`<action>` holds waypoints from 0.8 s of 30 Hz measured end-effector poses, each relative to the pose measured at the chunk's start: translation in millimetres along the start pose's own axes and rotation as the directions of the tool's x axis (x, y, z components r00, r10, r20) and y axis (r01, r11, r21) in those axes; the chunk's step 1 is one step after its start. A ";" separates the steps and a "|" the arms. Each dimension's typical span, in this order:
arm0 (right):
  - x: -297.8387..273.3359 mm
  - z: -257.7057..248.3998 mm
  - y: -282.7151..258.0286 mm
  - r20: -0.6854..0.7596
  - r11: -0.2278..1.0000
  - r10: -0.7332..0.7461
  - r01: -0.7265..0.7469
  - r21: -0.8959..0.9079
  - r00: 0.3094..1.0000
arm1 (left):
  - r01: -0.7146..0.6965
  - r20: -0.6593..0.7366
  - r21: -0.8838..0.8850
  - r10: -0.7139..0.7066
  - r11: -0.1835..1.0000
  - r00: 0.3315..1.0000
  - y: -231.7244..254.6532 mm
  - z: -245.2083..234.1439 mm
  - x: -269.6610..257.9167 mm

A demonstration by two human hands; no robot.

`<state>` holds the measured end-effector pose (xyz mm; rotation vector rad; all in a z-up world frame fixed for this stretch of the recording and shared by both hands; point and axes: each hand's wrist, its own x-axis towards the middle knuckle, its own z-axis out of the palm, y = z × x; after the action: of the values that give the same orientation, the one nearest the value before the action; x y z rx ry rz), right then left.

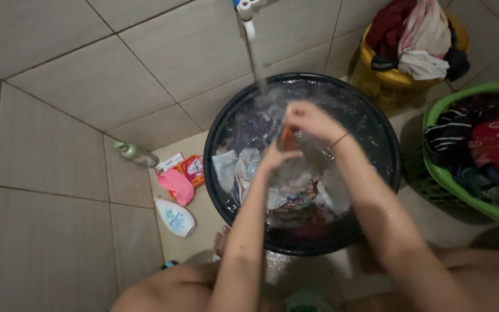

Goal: The person washes various clothes by hand in a black basin filled with water. They repeatedly submerge, agitate, and wring out different garments, including dark, red, and patterned items, then transfer them to a green basket.

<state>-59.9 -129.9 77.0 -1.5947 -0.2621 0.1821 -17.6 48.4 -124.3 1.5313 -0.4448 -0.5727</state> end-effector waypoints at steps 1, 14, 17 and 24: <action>-1.7 -4.3 -27.6 -0.057 0.993 -0.058 0.063 0.101 0.997 | -0.050 -0.035 -0.015 0.049 0.999 0.998 6.1 2.6 4.8; -42.7 21.3 22.2 -0.056 0.508 0.332 -0.129 0.851 0.942 | -0.054 0.056 -0.915 0.258 0.400 0.964 172.3 22.4 26.0; -33.4 14.0 46.8 0.020 0.530 0.275 -0.169 0.831 0.961 | -0.010 0.160 -0.556 0.119 0.831 0.980 178.7 3.4 34.2; -5.1 28.5 84.1 -0.128 0.918 0.269 -0.213 0.335 0.955 | 0.128 0.317 -0.436 0.018 0.891 0.948 162.8 -11.9 28.4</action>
<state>-68.0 -106.3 -8.4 -1.3072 0.0992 0.2625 23.4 33.3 35.5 1.0081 -0.4698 -0.9051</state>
